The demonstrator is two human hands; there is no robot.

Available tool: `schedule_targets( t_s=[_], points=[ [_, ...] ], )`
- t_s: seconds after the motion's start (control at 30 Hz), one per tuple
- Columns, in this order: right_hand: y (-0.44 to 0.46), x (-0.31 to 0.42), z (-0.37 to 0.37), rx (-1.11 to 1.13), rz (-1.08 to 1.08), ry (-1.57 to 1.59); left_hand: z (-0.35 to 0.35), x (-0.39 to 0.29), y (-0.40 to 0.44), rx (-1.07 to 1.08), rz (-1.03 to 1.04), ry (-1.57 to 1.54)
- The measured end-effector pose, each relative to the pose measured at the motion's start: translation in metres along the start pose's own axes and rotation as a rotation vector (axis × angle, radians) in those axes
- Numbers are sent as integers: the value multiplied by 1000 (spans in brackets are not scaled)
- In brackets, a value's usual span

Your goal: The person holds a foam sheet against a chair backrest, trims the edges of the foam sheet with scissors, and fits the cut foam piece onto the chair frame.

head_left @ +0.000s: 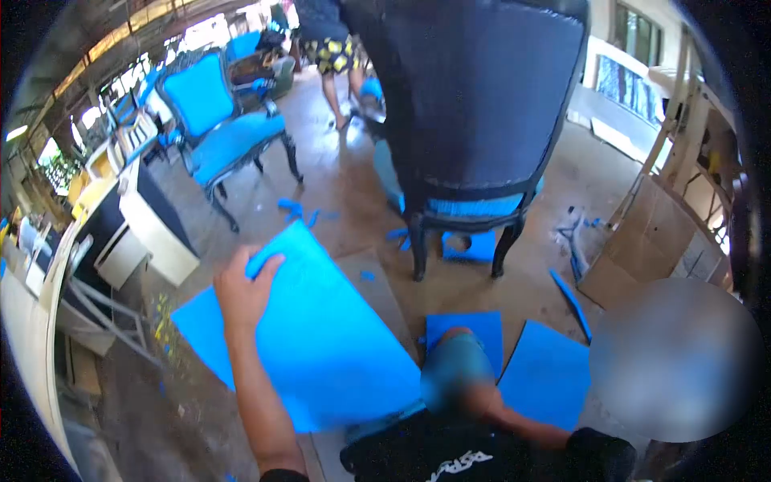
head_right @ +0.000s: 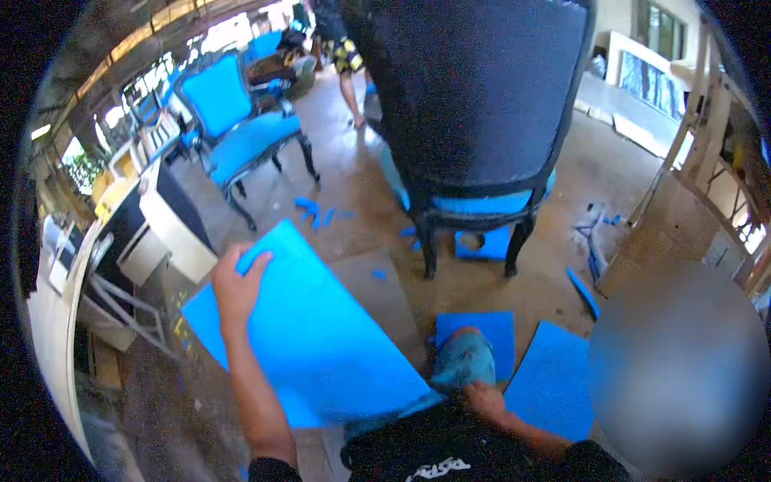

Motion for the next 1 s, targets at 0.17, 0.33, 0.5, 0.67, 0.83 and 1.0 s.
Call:
schedule_targets(
  t_s=[0.17, 0.33, 0.5, 0.67, 0.83, 1.0],
  points=[
    [-35, -54, 20, 211, 19, -11, 2, -23, 3, -27, -25, -21],
    [-26, -38, 9, 471, 121, -93, 1, -59, 6, -28, 105, -131],
    [-7, -29, -12, 621, -121, -19, -14, -75, 3, -11, 102, -196],
    [8, -16, -100, 308, 194, 969, -30, -71, -4, -24, 96, -220],
    [28, 108, -212, 194, -191, 1315, -48, -83, -12, 6, 140, -340],
    [39, 174, -265, 177, -427, 1179, -58, -90, -17, -7, 182, -355]
  ],
)
Point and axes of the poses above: each hand's wrist, its own y-axis towards the middle knuckle, its own z-axis out of the palm, x = y × z, the point moved 9 cm from there along y, towards the middle knuckle, and after that the axes turned 5 degrees about y, right-handed, at the moved point
